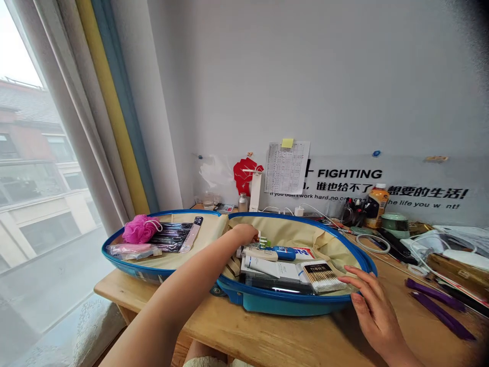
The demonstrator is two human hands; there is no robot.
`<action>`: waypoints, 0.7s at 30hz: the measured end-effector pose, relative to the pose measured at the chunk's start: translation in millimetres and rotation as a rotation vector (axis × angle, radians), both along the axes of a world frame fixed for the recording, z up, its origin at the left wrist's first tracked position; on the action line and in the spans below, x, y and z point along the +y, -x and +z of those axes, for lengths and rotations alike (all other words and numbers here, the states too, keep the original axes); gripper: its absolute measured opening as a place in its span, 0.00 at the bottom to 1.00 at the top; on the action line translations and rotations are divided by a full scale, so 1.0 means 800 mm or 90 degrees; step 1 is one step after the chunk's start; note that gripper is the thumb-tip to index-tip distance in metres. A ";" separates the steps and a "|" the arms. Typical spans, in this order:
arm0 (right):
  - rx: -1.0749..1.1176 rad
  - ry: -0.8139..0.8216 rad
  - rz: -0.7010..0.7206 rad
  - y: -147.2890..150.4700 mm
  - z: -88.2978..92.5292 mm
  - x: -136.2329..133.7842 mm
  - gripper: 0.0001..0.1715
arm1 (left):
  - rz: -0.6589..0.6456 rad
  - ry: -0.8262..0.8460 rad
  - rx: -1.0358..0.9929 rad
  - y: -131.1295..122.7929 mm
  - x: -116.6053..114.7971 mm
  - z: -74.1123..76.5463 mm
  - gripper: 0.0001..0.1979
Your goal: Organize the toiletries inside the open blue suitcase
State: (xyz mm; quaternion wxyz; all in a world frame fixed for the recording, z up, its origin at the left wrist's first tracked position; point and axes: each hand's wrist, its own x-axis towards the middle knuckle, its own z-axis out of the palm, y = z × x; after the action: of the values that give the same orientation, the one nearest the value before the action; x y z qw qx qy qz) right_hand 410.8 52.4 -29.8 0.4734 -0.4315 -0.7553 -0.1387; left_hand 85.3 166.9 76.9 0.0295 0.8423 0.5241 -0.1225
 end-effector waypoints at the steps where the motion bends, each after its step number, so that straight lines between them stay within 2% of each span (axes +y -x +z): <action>1: 0.000 0.003 -0.001 0.000 0.000 0.000 0.25 | -0.001 0.004 0.002 0.000 0.002 -0.002 0.16; 8: -0.017 -0.037 0.005 0.001 0.001 0.000 0.22 | -0.003 0.015 -0.013 0.005 0.001 -0.006 0.17; 21: -0.012 -0.018 -0.001 0.000 0.000 0.001 0.24 | 0.049 -0.025 -0.060 0.010 -0.001 -0.006 0.18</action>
State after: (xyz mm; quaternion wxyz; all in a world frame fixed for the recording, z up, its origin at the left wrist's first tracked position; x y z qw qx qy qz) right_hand 411.0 52.8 -30.0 0.4722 -0.4244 -0.7572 -0.1536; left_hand 77.6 166.1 72.1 0.0424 0.8268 0.5563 -0.0714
